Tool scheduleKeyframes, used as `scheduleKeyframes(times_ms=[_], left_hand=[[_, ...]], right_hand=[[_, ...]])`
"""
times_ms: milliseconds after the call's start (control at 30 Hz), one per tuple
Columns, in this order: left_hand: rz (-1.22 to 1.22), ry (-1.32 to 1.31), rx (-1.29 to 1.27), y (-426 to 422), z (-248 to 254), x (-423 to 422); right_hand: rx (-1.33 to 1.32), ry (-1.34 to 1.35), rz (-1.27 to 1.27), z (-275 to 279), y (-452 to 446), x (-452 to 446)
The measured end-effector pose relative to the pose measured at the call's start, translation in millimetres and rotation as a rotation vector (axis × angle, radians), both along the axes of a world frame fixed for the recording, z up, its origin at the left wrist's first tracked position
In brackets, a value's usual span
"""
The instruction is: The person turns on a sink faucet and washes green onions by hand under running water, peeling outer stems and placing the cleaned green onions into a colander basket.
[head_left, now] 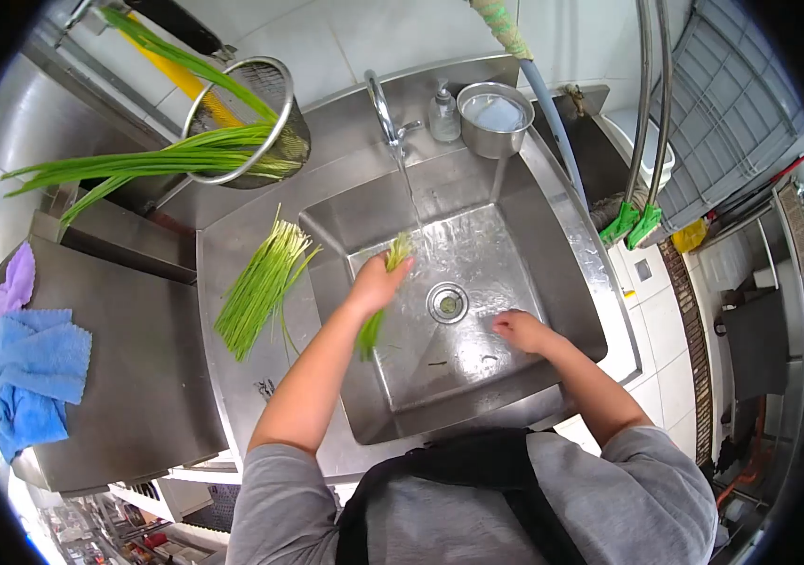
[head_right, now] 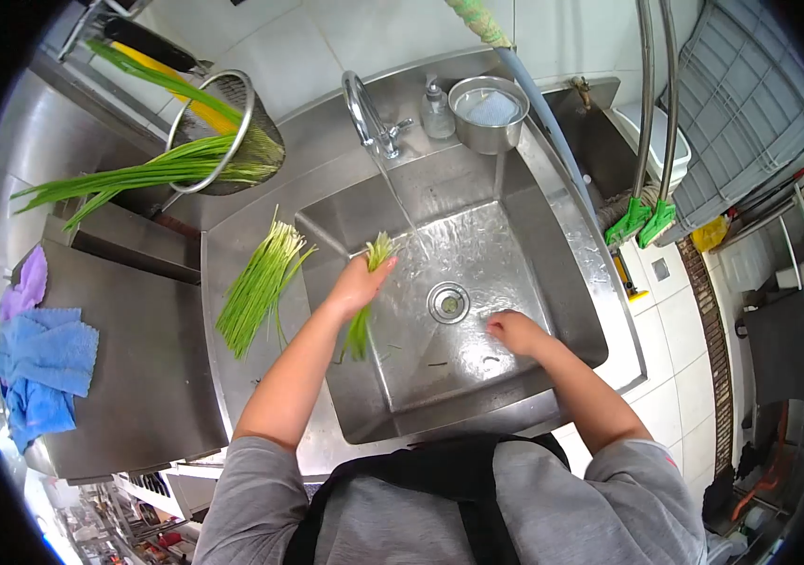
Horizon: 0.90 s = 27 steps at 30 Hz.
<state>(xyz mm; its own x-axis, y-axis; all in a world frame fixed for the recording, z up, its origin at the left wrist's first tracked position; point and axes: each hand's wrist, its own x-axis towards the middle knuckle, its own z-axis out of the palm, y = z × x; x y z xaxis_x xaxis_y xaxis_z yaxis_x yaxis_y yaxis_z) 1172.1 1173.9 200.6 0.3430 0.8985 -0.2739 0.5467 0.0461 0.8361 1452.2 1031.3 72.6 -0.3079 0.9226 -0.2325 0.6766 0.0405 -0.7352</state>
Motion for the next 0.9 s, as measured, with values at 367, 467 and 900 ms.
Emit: scheduleKeyframes(times_ms=[367,467,900], left_hand=[[-0.191,0.965,0.673,-53,258,-30],[-0.155,1.038,0.889,-55,305,-35],[-0.739,1.397,1.614,56,322,-43]], right_hand=[[0.211,-0.512,-0.28,87,-125,62],[0.329,-0.546,-0.299,78,-136,59],[0.336,-0.511,-0.387,84,-136,55]])
